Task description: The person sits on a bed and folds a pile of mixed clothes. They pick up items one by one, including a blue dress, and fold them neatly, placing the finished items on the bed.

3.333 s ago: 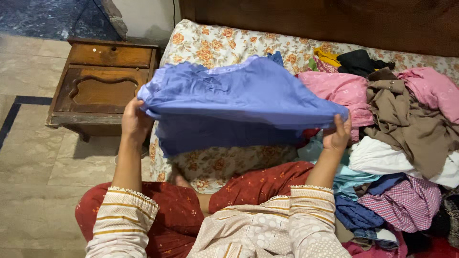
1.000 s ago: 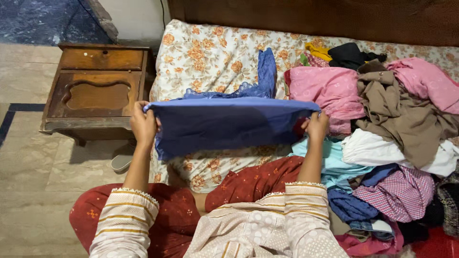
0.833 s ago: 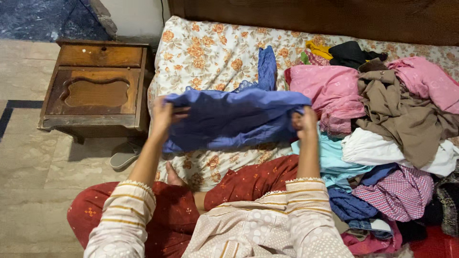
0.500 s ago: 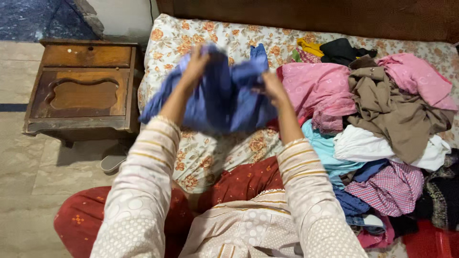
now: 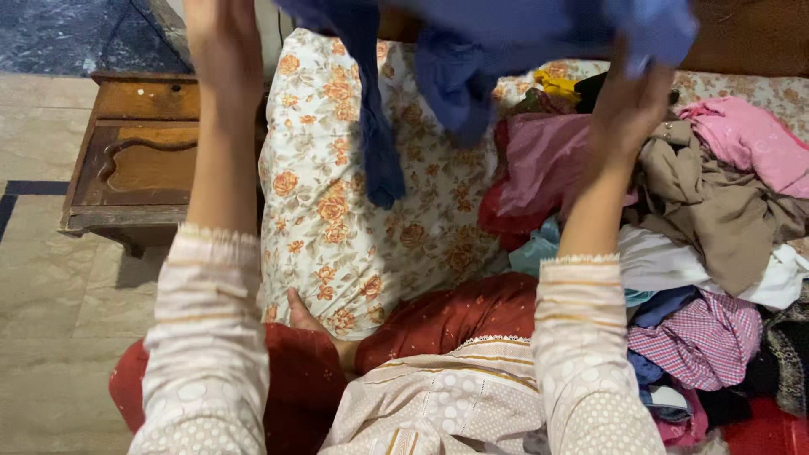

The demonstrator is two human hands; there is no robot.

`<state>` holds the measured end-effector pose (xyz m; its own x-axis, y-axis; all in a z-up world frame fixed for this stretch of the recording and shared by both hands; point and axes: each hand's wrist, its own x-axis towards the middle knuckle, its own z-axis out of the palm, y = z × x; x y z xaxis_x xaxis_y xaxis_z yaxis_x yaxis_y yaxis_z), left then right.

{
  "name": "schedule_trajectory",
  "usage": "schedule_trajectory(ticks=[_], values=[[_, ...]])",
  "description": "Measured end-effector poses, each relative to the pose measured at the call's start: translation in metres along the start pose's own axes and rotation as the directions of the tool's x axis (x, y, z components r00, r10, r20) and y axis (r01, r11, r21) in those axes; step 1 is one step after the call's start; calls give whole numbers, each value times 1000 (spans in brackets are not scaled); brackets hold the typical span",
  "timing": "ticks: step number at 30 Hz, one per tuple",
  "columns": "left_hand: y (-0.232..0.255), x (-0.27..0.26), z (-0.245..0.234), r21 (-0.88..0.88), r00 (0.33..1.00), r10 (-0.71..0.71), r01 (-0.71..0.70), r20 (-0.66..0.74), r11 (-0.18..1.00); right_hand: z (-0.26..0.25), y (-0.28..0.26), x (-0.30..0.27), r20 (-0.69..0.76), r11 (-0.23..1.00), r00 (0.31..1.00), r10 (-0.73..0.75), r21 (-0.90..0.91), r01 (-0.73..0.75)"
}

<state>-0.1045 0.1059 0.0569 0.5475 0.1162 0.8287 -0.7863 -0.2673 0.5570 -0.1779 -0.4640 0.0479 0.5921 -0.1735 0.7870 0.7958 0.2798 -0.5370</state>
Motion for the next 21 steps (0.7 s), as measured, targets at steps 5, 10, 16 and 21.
schedule_trajectory(ticks=[5,10,16,21], values=[[20,-92,-65,-390,807,-462,585,369,711,-56,-6,-110,-390,861,781,488,71,-503],[13,-176,-148,447,215,-903,811,372,377,-118,-46,-217,-155,378,581,799,-622,-686],[-18,-233,-150,677,-119,-805,621,581,397,-113,-41,-250,-89,37,150,985,-735,-677],[-16,-225,-120,760,51,-813,325,581,563,-65,-39,-216,93,243,351,932,-877,-414]])
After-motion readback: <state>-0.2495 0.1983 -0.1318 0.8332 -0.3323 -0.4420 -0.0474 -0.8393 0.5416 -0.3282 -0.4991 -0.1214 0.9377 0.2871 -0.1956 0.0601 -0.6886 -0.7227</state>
